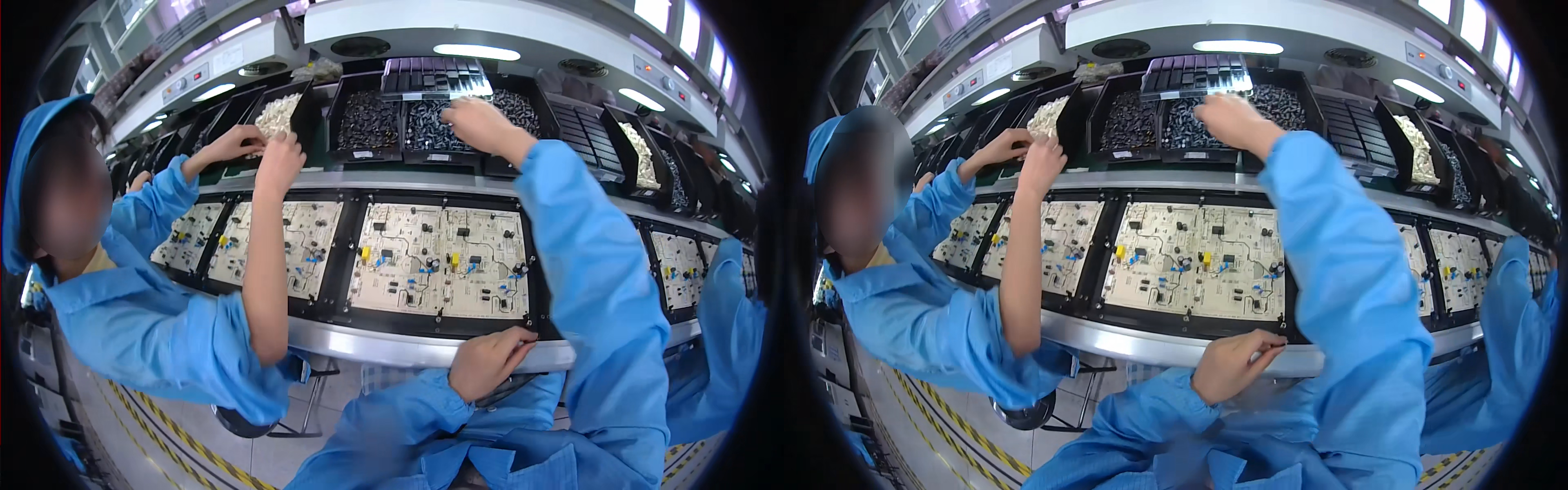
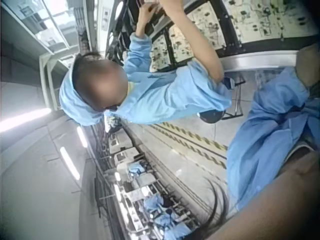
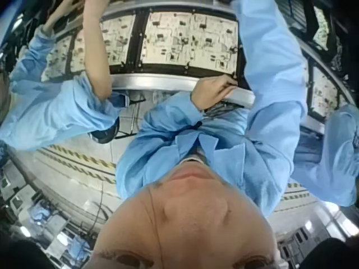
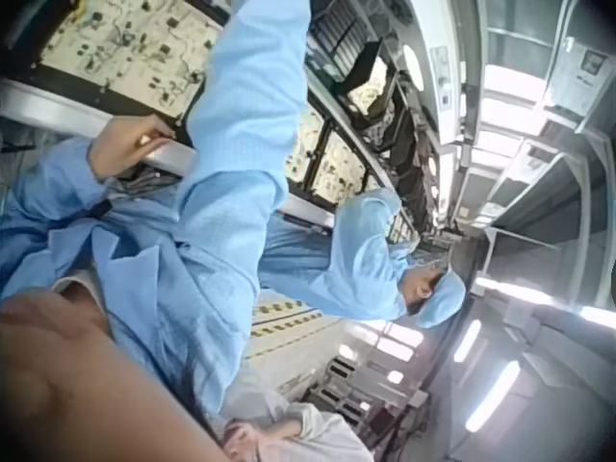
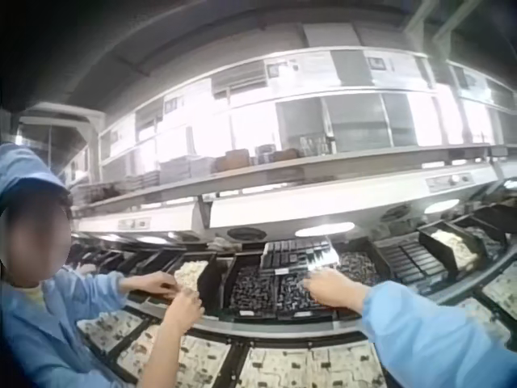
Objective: Manually placing small electronic components onto printed circuit boards on a moving assembly line.
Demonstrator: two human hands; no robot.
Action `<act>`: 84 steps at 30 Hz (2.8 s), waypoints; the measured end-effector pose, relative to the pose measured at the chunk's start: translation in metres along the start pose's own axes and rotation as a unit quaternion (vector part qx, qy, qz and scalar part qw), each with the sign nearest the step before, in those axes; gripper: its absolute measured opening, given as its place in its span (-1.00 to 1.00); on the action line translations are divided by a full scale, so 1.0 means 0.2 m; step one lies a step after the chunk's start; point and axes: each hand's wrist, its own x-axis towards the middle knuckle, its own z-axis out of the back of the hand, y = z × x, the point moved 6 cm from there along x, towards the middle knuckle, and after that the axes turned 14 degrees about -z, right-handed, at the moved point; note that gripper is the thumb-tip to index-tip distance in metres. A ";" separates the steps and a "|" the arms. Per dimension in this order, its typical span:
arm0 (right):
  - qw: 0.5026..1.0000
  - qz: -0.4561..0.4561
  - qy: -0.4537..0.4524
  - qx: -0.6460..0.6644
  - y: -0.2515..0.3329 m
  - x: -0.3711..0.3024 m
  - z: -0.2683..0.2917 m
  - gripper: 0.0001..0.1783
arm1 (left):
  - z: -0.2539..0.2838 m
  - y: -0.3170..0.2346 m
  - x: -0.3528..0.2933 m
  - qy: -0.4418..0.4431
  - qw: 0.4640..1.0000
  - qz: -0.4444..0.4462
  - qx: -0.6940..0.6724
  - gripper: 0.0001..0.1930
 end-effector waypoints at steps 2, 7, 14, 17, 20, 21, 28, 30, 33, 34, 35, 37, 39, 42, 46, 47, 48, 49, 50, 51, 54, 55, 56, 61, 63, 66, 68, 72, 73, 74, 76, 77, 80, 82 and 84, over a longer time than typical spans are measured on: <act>0.999 0.004 0.021 0.026 0.04 0.08 -0.10 -0.83 | 0.00 -0.02 0.02 0.002 0.999 -0.038 0.012 -0.85; 0.991 0.042 0.044 -0.116 0.04 0.17 -0.21 -0.88 | -0.02 -0.06 0.04 0.004 0.991 -0.121 0.051 -0.82; 0.997 -0.017 -0.015 -0.071 0.06 0.17 -0.22 -0.86 | -0.04 -0.03 0.04 0.070 0.989 -0.120 0.057 -0.70; 0.995 -0.081 -0.052 -0.011 -0.07 0.10 -0.15 -0.87 | -0.10 -0.01 0.01 0.070 0.990 -0.117 0.020 -0.66; 0.993 -0.108 -0.047 -0.030 -0.01 0.12 -0.10 -0.87 | -0.08 -0.04 -0.01 0.057 0.987 -0.123 0.090 -0.65; 0.987 -0.143 -0.075 -0.018 -0.02 0.12 -0.14 -0.88 | -0.08 -0.07 -0.01 0.067 0.986 -0.129 0.078 -0.65; 0.984 -0.135 -0.114 0.019 -0.08 -0.02 -0.01 -0.83 | -0.09 -0.05 0.04 0.023 0.995 -0.054 0.080 -0.71; 0.987 -0.084 -0.136 0.026 -0.05 -0.12 0.14 -0.81 | -0.08 -0.06 0.10 0.036 0.999 -0.006 0.039 -0.76; 0.981 -0.111 -0.121 0.108 -0.04 -0.39 0.43 -0.80 | -0.05 -0.04 0.14 0.018 0.999 0.034 -0.007 -0.87; 0.976 -0.119 -0.129 0.127 -0.12 -0.51 0.52 -0.81 | -0.05 -0.05 0.18 0.012 0.999 0.033 -0.014 -0.88; 0.971 -0.127 -0.136 0.147 -0.21 -0.64 0.57 -0.83 | -0.06 -0.05 0.21 0.004 0.999 0.035 -0.019 -0.88; 0.954 -0.150 -0.199 0.169 -0.39 -0.90 0.69 -0.85 | -0.04 -0.06 0.28 -0.003 1.000 0.026 0.001 -0.88; 0.913 -0.278 -0.171 0.244 -0.68 -1.17 0.67 -0.86 | -0.06 -0.07 0.41 -0.007 1.000 0.006 0.012 -0.89; 0.877 -0.394 -0.175 0.214 -1.07 -1.56 0.51 -0.77 | -0.12 -0.04 0.60 0.003 1.000 -0.012 0.023 -0.89; 0.826 -0.432 -0.190 0.308 -1.25 -1.79 0.43 -0.78 | -0.20 0.08 0.84 0.018 0.999 -0.011 0.030 -0.87; 0.823 -0.421 -0.191 0.329 -1.26 -1.80 0.45 -0.79 | -0.22 0.14 0.89 0.035 0.999 -0.003 0.034 -0.87; 0.823 -0.411 -0.189 0.344 -1.25 -1.78 0.46 -0.79 | -0.22 0.17 0.94 0.037 0.998 -0.011 0.049 -0.86; 0.821 -0.410 -0.183 0.353 -1.24 -1.79 0.45 -0.76 | -0.22 0.20 0.97 0.040 0.997 -0.019 0.064 -0.85; 0.814 -0.423 -0.179 0.356 -1.23 -1.79 0.46 -0.77 | -0.25 0.25 1.00 0.069 0.997 0.004 0.028 -0.85; 0.806 -0.436 -0.175 0.359 -1.21 -1.79 0.46 -0.77 | -0.27 0.28 1.04 0.069 0.997 0.003 0.032 -0.85; 0.812 -0.423 -0.183 0.359 -1.24 -1.81 0.46 -0.79 | -0.42 0.31 1.10 0.162 0.986 0.014 0.026 -0.82; 0.811 -0.426 -0.186 0.357 -1.25 -1.82 0.45 -0.79 | -0.48 0.30 1.10 0.184 0.981 0.011 0.052 -0.82; 0.821 -0.432 -0.182 0.326 -1.24 -1.83 0.45 -0.80 | -0.55 0.28 1.10 0.202 0.978 -0.008 0.049 -0.81; 0.850 -0.429 -0.181 0.247 -1.25 -1.85 0.42 -0.82 | -0.82 0.28 1.08 0.282 0.959 -0.032 -0.003 -0.80; 0.851 -0.431 -0.186 0.235 -1.24 -1.85 0.42 -0.82 | -0.90 0.28 1.07 0.330 0.943 -0.040 0.023 -0.78; 0.844 -0.447 -0.160 0.249 -1.22 -1.84 0.41 -0.81 | -0.96 0.31 1.08 0.347 0.935 -0.054 0.047 -0.77; 0.838 -0.443 -0.183 0.259 -1.21 -1.84 0.46 -0.84 | -0.99 0.32 1.07 0.336 0.939 -0.050 0.060 -0.76; 0.825 -0.438 -0.200 0.296 -1.19 -1.84 0.49 -0.85 | -1.01 0.27 1.07 0.338 0.932 -0.098 0.088 -0.70; 0.819 -0.445 -0.193 0.308 -1.19 -1.84 0.49 -0.85 | -1.03 0.26 1.08 0.347 0.932 -0.085 0.070 -0.70; 0.818 -0.446 -0.193 0.309 -1.19 -1.84 0.49 -0.85 | -1.03 0.25 1.07 0.354 0.931 -0.071 0.053 -0.70; 0.815 -0.447 -0.189 0.317 -1.18 -1.83 0.50 -0.85 | -1.05 0.26 1.07 0.355 0.928 -0.078 0.080 -0.70; 0.814 -0.449 -0.188 0.317 -1.19 -1.84 0.49 -0.85 | -1.06 0.26 1.08 0.354 0.925 -0.088 0.107 -0.70; 0.845 -0.411 -0.210 0.270 -1.20 -1.84 0.50 -0.84 | -1.08 0.25 1.09 0.376 0.910 -0.093 0.149 -0.73; 0.847 -0.404 -0.209 0.273 -1.20 -1.83 0.49 -0.84 | -1.08 0.25 1.10 0.381 0.908 -0.087 0.152 -0.74; 0.850 -0.404 -0.210 0.266 -1.19 -1.83 0.50 -0.84 | -1.08 0.25 1.10 0.387 0.905 -0.084 0.154 -0.75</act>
